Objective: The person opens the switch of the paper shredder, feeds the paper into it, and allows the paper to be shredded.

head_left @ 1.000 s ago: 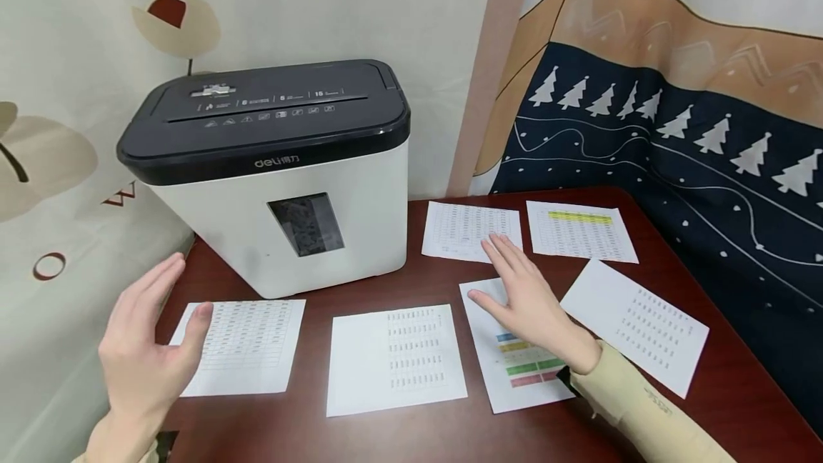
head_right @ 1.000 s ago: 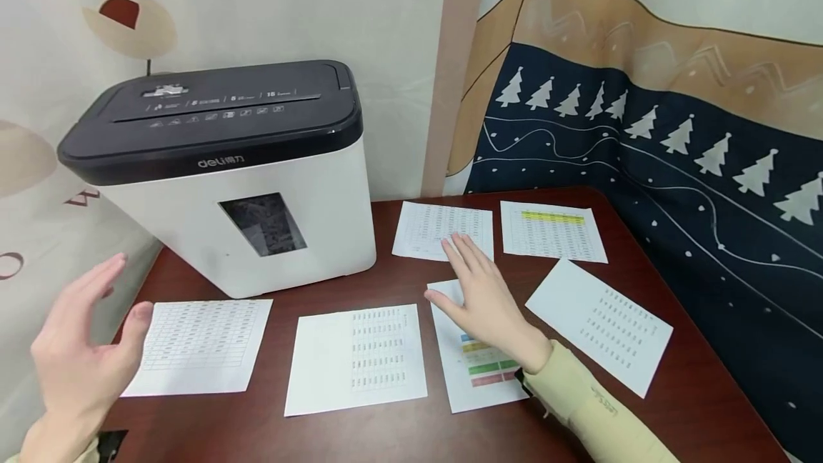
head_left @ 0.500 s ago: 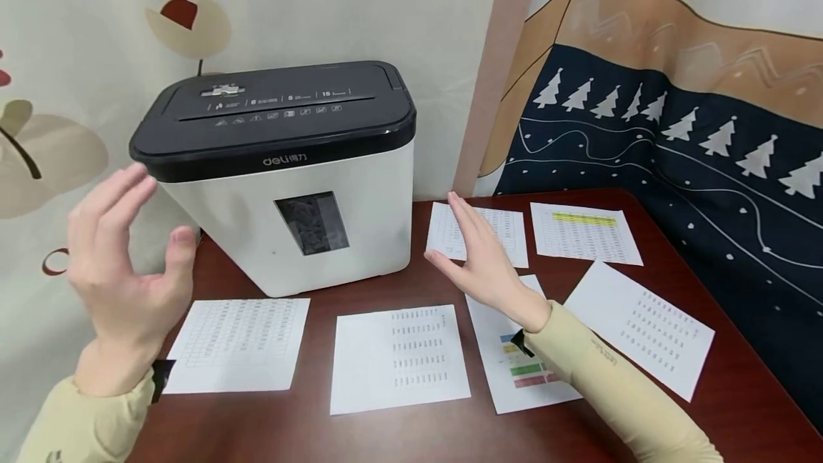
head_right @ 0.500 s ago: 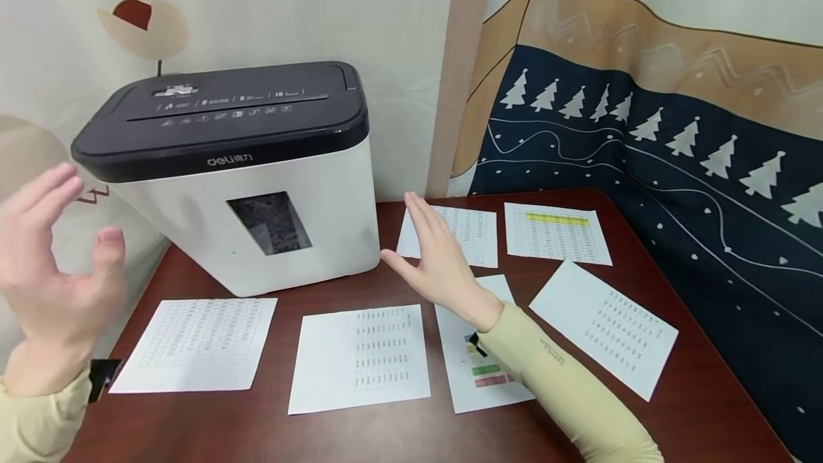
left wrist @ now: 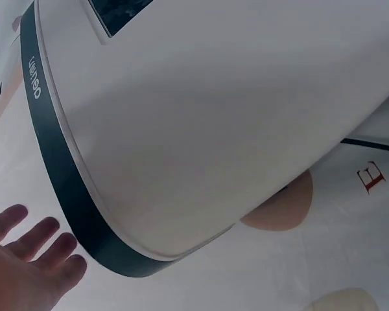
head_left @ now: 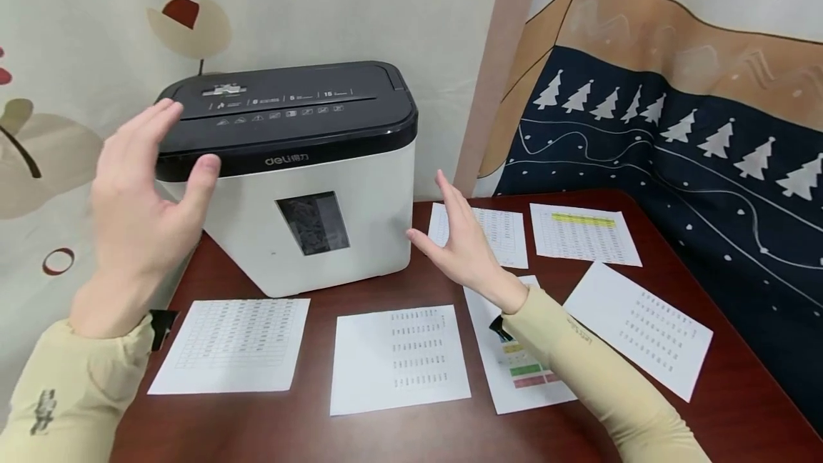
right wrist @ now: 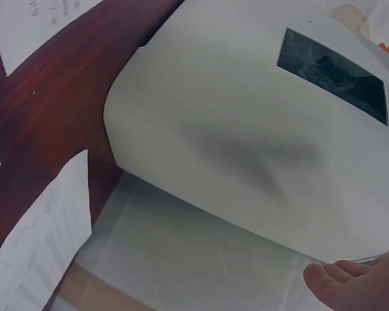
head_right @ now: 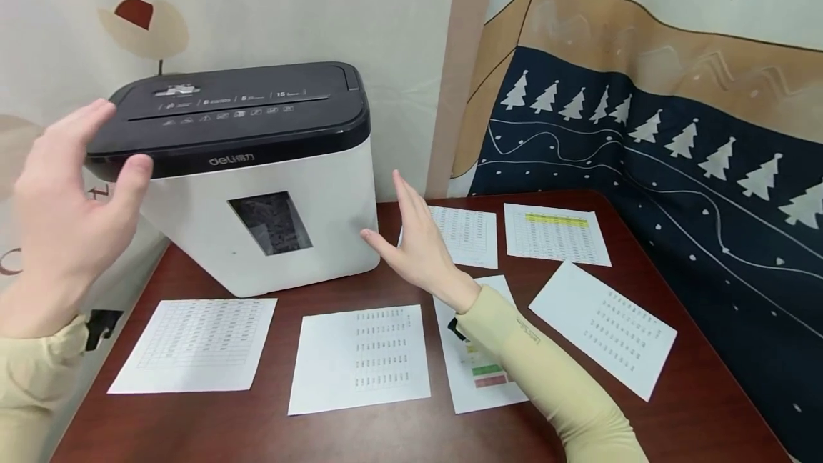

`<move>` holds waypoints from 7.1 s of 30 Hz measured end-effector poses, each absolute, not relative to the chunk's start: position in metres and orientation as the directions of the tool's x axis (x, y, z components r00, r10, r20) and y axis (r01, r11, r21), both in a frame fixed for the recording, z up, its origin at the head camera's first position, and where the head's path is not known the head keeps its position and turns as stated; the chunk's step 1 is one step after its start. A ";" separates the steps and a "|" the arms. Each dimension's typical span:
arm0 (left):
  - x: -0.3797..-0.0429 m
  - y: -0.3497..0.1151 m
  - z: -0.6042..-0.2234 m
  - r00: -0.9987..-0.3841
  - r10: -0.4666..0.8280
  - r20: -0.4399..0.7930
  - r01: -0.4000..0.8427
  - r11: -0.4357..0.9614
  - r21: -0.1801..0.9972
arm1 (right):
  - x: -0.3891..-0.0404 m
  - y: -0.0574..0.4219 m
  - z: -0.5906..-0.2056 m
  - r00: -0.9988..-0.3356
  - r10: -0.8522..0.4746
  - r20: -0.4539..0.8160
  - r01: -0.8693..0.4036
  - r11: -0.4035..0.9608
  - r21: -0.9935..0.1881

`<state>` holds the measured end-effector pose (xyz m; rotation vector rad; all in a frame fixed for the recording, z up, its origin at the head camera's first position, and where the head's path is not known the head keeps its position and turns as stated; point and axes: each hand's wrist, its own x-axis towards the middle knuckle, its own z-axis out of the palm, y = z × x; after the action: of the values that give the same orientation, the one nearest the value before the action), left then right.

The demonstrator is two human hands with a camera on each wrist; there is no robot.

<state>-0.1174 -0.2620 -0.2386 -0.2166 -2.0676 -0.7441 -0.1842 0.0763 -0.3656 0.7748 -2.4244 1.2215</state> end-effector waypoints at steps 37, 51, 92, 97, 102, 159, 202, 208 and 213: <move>-0.211 -0.295 -0.174 -0.990 -0.024 0.137 0.012 0.967 0.254 | -0.205 0.035 -0.357 -0.774 -0.302 0.557 -0.633 0.383 -0.672; -0.215 -0.297 -0.176 -0.998 0.013 0.069 0.031 0.965 0.259 | -0.209 0.035 -0.353 -0.761 -0.267 0.591 -0.643 0.434 -0.631; -0.211 -0.293 -0.172 -0.996 -0.023 0.086 0.000 0.967 0.253 | -0.213 0.038 -0.352 -0.745 -0.287 0.602 -0.658 0.461 -0.595; -0.204 -0.295 -0.170 -0.995 -0.011 0.100 0.015 0.966 0.258 | -0.209 0.045 -0.344 -0.772 -0.357 0.526 -0.634 0.492 -0.597; -0.183 -0.296 -0.170 -0.985 -0.002 0.173 0.052 0.950 0.308 | -0.201 0.059 -0.337 -0.782 -0.422 0.459 -0.623 0.546 -0.560; -0.075 -0.204 -0.447 -0.941 0.335 0.050 0.330 0.876 0.352 | -0.129 0.115 -0.446 -0.735 -0.666 -0.128 -0.591 0.722 -0.360; -0.088 -0.195 -0.434 -0.991 0.040 0.127 0.122 0.655 0.746 | -0.147 0.134 -0.433 -0.866 -0.498 0.041 -0.378 0.599 -0.706; -0.089 -0.197 -0.427 -0.998 -0.043 0.048 0.021 0.492 0.870 | -0.150 0.146 -0.423 -0.899 -0.433 0.063 -0.314 0.539 -0.782; -0.086 -0.196 -0.427 -0.993 -0.061 0.106 0.063 0.482 0.874 | -0.149 0.145 -0.420 -0.921 -0.379 0.096 -0.312 0.565 -0.764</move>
<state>-0.0863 -0.1959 -0.4274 -0.0022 -2.5979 -1.5388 -0.1494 0.1451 -0.4205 0.6298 -2.8484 1.3648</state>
